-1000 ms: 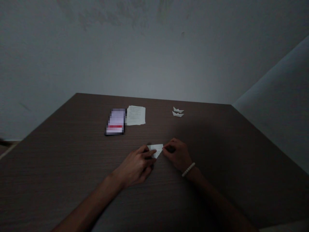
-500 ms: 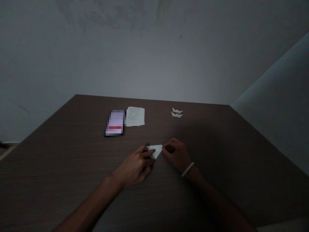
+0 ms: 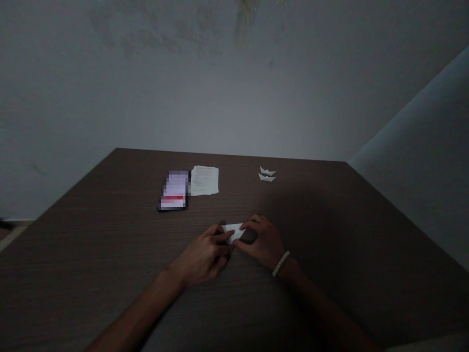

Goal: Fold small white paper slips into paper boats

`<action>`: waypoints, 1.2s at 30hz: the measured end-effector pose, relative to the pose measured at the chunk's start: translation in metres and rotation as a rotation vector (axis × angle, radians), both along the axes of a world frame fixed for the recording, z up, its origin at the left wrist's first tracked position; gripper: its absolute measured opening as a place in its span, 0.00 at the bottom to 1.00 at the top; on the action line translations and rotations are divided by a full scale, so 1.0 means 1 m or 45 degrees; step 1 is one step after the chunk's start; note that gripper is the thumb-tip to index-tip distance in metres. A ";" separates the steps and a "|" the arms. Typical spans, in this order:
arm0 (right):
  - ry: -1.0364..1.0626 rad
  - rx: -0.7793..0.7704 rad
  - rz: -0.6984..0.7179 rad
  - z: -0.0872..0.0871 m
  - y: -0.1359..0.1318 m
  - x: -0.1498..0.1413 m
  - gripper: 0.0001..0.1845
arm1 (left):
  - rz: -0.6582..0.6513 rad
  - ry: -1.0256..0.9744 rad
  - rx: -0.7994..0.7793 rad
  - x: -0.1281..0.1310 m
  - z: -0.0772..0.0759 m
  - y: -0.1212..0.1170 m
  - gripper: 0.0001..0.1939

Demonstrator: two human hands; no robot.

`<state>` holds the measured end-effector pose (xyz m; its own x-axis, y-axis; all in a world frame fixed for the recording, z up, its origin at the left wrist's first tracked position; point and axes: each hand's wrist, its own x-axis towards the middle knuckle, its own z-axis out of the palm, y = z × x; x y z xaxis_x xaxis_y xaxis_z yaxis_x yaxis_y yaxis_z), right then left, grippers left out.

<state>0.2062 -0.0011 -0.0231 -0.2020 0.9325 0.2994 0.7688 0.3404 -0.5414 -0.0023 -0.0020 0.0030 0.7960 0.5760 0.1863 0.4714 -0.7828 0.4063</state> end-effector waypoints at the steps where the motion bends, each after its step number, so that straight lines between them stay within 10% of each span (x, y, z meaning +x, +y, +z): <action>1: 0.005 -0.004 0.003 0.000 0.000 0.000 0.15 | 0.007 -0.007 0.011 0.000 -0.001 0.000 0.12; 12: 0.150 -0.003 -0.042 -0.003 0.006 0.005 0.02 | 0.023 -0.062 0.038 -0.001 -0.005 0.001 0.13; 36: 0.028 -0.047 0.024 0.003 0.006 0.004 0.10 | 0.213 -0.347 -0.014 0.004 -0.014 0.007 0.11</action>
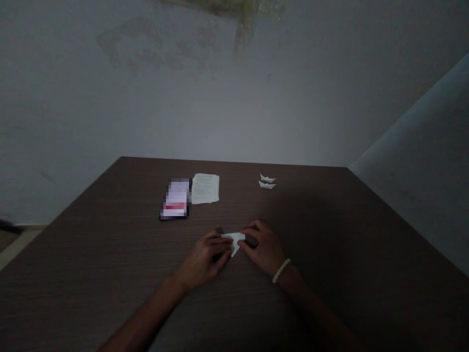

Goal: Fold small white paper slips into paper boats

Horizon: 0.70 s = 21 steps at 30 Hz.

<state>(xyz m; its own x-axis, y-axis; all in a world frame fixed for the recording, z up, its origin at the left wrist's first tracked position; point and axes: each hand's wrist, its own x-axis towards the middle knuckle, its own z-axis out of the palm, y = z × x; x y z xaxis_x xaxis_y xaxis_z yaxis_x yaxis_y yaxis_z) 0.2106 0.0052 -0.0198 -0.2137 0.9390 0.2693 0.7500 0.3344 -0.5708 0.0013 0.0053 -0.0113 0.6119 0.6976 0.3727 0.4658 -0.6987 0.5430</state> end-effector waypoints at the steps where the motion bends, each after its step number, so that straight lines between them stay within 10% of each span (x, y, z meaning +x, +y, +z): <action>1: -0.014 -0.003 0.004 0.000 0.000 0.000 0.10 | 0.024 -0.024 -0.008 0.000 -0.005 0.001 0.10; 21: -0.061 -0.061 0.052 0.011 -0.004 -0.003 0.17 | 0.253 0.047 0.007 0.003 -0.012 0.004 0.13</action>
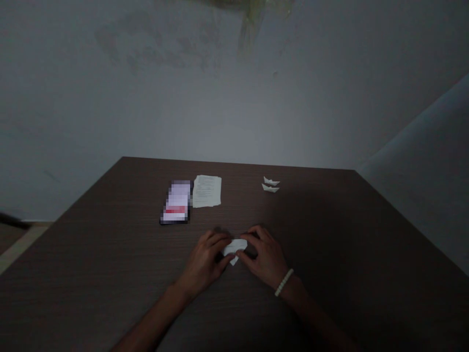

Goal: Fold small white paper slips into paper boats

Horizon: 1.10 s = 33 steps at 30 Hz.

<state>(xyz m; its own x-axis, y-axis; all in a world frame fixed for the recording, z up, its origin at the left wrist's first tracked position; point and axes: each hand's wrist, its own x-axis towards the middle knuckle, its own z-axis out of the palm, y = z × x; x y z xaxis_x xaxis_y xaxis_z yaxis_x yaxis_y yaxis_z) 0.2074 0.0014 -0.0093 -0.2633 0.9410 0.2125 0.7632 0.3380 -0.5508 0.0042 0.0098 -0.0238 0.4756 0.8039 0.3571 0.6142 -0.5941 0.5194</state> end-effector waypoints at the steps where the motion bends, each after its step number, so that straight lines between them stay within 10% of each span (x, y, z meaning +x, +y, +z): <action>1: 0.000 0.000 0.010 0.001 0.000 0.000 0.17 | -0.001 -0.002 -0.008 0.000 0.000 0.000 0.14; 33: 0.022 -0.023 0.309 -0.001 0.026 0.003 0.04 | 0.037 -0.007 -0.124 -0.006 0.001 0.008 0.04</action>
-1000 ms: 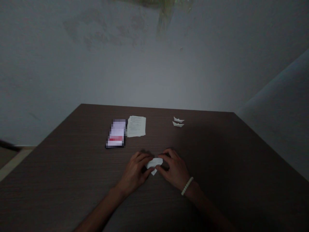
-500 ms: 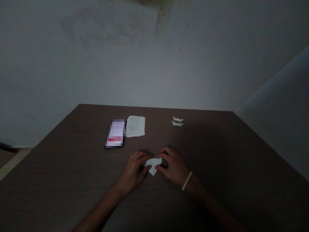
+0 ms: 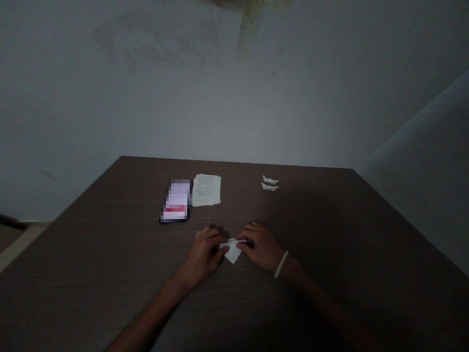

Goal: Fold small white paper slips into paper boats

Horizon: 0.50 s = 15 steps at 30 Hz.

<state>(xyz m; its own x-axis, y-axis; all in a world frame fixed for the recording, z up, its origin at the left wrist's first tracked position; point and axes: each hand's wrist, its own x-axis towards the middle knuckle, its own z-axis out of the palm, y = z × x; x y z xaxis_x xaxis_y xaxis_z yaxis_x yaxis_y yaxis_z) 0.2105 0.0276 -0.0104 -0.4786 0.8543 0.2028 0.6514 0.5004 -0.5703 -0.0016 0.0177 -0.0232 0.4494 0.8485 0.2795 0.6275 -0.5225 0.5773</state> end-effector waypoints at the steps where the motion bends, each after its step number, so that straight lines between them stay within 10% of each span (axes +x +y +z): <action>1: -0.006 0.007 0.026 0.000 0.001 0.000 0.03 | 0.001 0.007 -0.001 0.000 0.000 0.000 0.04; 15: 0.027 0.259 0.208 -0.013 0.003 0.004 0.06 | -0.039 0.057 0.019 0.001 0.003 0.001 0.08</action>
<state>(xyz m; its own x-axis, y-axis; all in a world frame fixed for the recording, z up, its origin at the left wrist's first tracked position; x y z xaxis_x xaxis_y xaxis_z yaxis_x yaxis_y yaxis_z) 0.2147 0.0302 -0.0239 -0.6010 0.7064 0.3738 0.5414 0.7039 -0.4598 -0.0006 0.0191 -0.0207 0.4874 0.8300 0.2710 0.6359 -0.5502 0.5413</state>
